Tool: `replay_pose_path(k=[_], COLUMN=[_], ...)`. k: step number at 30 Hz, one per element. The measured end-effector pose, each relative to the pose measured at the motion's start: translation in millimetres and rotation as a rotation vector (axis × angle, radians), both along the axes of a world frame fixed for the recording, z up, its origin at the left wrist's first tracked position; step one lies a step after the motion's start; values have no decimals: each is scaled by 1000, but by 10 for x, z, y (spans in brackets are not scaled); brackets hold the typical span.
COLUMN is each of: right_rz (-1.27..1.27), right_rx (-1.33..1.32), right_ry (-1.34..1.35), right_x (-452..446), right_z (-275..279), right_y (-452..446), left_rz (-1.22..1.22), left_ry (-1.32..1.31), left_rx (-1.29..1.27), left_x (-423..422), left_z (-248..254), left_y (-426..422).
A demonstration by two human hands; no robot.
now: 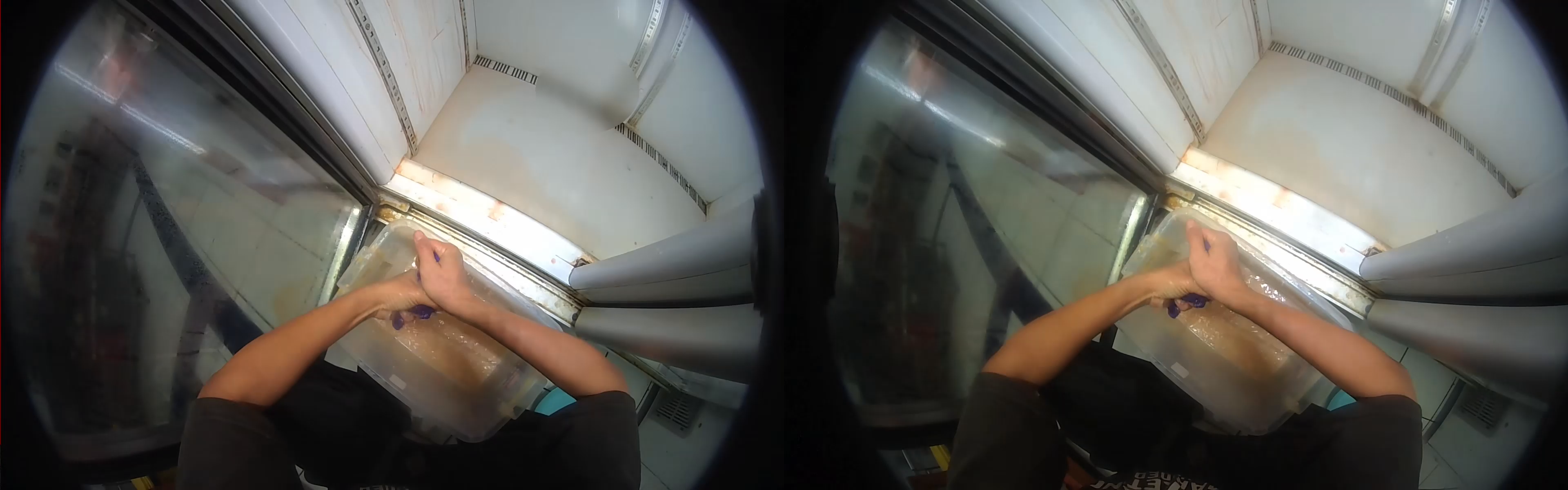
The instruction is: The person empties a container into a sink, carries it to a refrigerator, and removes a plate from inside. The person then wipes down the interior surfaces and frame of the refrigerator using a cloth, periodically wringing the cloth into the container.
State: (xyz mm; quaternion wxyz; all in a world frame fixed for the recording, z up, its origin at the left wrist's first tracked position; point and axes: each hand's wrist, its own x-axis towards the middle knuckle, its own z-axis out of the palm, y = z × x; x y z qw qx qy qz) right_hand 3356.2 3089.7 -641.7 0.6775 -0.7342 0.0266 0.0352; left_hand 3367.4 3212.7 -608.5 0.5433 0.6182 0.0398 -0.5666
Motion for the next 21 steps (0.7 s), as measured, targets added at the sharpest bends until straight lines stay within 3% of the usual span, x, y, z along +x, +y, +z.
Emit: replay_pose_path(k=[4,8,10,16,19,21], right_rz=[-51,-52,-52,-66,-113,-65], right_rx=[-18,41,40,7,51,154], right_ry=[20,64,63,70,32,113], right_x=[-156,-205,-213,-174,34,202], right_z=[-210,-264,-269,-304,-333,92], right_y=[32,49,51,41,-4,-157], left_rz=[-98,-13,-77,-20,-118,-287], left_ry=[-105,-221,-235,-379,-308,-366], left_rx=[105,130,287,257,272,302], left_x=[-162,-308,-331,-358,-106,214], left_z=[-120,-146,-74,-250,28,276], left_y=[-15,-101,-137,-126,-187,-196])
